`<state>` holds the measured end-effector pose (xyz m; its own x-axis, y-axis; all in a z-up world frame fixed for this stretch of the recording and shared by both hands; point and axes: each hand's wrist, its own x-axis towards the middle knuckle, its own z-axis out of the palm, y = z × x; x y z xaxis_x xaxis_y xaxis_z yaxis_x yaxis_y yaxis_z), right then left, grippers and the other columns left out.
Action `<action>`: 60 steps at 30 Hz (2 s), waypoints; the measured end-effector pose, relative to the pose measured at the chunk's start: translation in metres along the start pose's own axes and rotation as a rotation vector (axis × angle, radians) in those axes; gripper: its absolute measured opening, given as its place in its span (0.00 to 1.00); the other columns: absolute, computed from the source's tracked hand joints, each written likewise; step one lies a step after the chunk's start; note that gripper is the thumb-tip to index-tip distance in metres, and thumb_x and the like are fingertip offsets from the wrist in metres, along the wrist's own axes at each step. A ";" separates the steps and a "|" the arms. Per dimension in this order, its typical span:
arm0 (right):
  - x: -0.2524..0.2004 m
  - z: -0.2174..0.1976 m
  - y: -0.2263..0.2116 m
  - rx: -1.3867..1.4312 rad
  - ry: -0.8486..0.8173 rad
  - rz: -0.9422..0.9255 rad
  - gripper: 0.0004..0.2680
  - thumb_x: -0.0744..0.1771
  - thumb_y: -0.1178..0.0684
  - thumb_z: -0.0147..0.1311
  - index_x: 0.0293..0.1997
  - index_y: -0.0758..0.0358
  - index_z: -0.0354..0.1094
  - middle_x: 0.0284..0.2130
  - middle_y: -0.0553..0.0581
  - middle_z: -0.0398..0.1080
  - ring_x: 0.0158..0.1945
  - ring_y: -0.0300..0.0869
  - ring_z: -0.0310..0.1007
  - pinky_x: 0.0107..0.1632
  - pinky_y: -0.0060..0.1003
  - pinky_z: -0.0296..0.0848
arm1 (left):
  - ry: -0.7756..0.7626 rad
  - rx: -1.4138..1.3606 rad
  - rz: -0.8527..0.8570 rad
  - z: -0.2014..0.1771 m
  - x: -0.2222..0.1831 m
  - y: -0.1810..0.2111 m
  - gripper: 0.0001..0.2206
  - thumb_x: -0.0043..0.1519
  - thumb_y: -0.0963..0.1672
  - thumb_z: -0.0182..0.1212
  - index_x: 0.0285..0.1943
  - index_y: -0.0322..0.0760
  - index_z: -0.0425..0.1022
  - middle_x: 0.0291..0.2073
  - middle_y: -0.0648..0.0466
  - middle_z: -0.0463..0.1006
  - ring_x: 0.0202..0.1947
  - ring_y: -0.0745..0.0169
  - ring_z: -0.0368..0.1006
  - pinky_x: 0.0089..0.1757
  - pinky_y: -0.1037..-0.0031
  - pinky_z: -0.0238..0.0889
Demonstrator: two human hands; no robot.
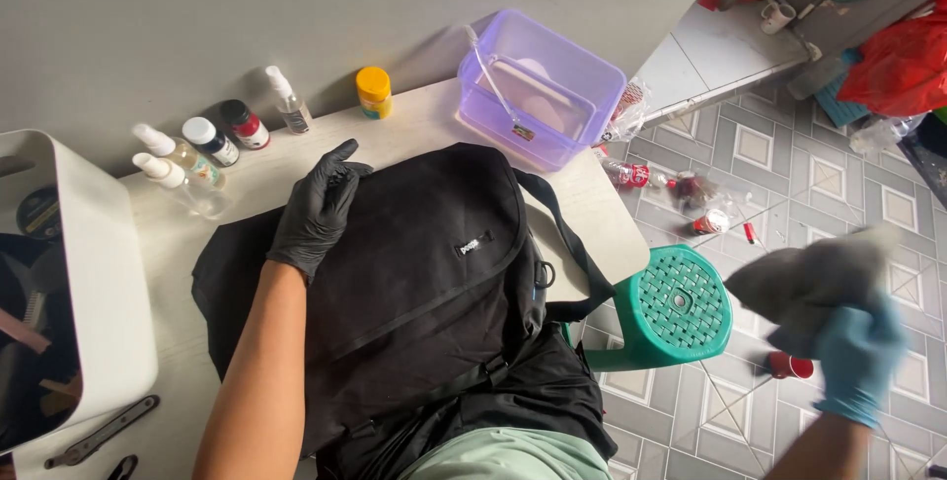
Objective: The person is applying a liquid to the exterior of a black messenger bag using a small brush and then wiping it off with a grey cloth.
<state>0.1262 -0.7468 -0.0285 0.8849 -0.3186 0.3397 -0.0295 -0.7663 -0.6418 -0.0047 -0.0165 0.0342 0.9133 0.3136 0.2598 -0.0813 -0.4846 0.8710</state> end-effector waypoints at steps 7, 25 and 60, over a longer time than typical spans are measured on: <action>-0.071 0.141 0.044 -0.333 -0.756 0.006 0.19 0.66 0.44 0.45 0.57 0.63 0.73 0.53 0.69 0.75 0.53 0.63 0.74 0.57 0.54 0.70 | 0.006 0.007 -0.046 0.000 -0.001 0.002 0.19 0.70 0.45 0.48 0.70 0.35 0.65 0.49 0.50 0.83 0.51 0.61 0.78 0.54 0.71 0.65; -0.081 0.128 -0.057 -0.312 -0.468 0.130 0.28 0.66 0.36 0.46 0.71 0.64 0.55 0.59 0.73 0.58 0.62 0.72 0.61 0.62 0.67 0.57 | 0.012 0.028 0.062 0.003 0.002 -0.022 0.19 0.68 0.42 0.52 0.70 0.37 0.65 0.47 0.50 0.84 0.51 0.57 0.80 0.55 0.69 0.69; -0.193 0.163 -0.280 0.113 -0.575 -0.665 0.25 0.66 0.39 0.52 0.71 0.57 0.57 0.67 0.55 0.63 0.72 0.47 0.57 0.77 0.53 0.31 | 0.172 0.571 0.437 0.155 0.046 -0.002 0.17 0.60 0.51 0.59 0.53 0.42 0.79 0.51 0.54 0.80 0.50 0.52 0.75 0.50 0.59 0.67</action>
<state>0.0397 -0.3801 -0.0260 0.8000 0.5262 0.2884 0.5935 -0.6235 -0.5089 0.0995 -0.1277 -0.0201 0.7656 0.0957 0.6362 -0.1602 -0.9293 0.3326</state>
